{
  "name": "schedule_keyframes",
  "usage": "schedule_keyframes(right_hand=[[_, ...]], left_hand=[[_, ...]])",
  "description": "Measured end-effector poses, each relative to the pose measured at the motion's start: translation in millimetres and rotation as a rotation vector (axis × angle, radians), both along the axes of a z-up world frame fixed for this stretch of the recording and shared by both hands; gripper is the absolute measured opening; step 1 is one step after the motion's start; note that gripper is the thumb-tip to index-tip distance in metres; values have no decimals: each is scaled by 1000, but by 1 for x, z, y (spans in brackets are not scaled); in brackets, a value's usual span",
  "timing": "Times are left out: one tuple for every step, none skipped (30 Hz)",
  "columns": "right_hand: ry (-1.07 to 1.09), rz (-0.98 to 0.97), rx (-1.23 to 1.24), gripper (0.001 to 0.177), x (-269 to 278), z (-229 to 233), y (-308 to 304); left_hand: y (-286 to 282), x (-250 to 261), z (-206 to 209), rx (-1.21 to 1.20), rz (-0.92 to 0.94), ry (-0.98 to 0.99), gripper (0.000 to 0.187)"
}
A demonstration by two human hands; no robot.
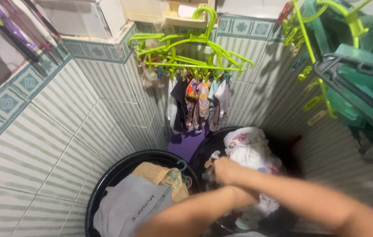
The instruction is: The person removes wet clothes from a black basin and hangs them on a green wall-mounted drying rack using clips and hangers. They handle small garments with clips and larger items with hangers, placing each piece on the rack.
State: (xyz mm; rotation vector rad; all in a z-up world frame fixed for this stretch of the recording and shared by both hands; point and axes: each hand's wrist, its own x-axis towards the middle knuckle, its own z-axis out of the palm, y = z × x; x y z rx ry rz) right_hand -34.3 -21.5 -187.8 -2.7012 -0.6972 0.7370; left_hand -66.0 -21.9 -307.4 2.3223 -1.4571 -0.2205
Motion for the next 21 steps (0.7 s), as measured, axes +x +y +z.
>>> schedule_keyframes(right_hand=[[-34,-1,18,36,-1,-17,-1],[-68,-2,37,38,4,-34,-3],[78,-116,58,46,20,-46,-8],[225,-229,80,54,42,-56,-19],[374,-342,103,62,61,-64,-31],[696,-548,365,51,82,-63,-50],[1017,-742,639,39,100,-59,-67],[993,-877,787,36,114,-52,-86],[966,-1011,934,38,128,-38,-103],[814,-1064,847,55,135,-22,-109],[662,-1113,752,73,136,-10,-111],[431,-1041,838,64,129,-2,-107],[199,-952,917,56,125,8,-101],[-31,-850,988,48,119,19,-96],[15,-735,1006,40,108,28,-89],[61,-620,1021,36,95,34,-79],[108,-506,1036,40,82,41,-69],[98,-516,1051,35,72,48,-63],[87,-528,1067,31,64,54,-57],[76,-539,1084,28,59,59,-54],[99,-510,1057,27,58,64,-58]], left_hand=[[8,-3,4,73,-53,-79,12],[19,-8,14,146,-105,-158,11],[32,-12,30,136,-149,-213,11],[46,-11,49,60,-143,-250,12],[64,-12,69,-146,-87,-285,14],[77,-12,89,-397,23,-321,17],[89,-12,109,-651,161,-343,20],[95,-11,128,-872,322,-346,23],[99,-6,144,-951,567,-143,26],[107,4,158,-962,797,223,31],[115,19,172,-942,1009,604,38],[120,31,184,-1066,1099,784,44],[125,42,196,-1193,1183,961,51],[128,47,205,-1189,1188,938,52],[129,48,211,-1187,1196,918,54],[131,49,217,-1185,1204,898,55],[133,50,223,-1162,1207,928,54],[135,51,228,-1139,1210,957,53],[138,50,233,-1114,1213,986,52],[145,48,238,-878,1262,716,45],[154,46,243,-638,1285,448,40]])
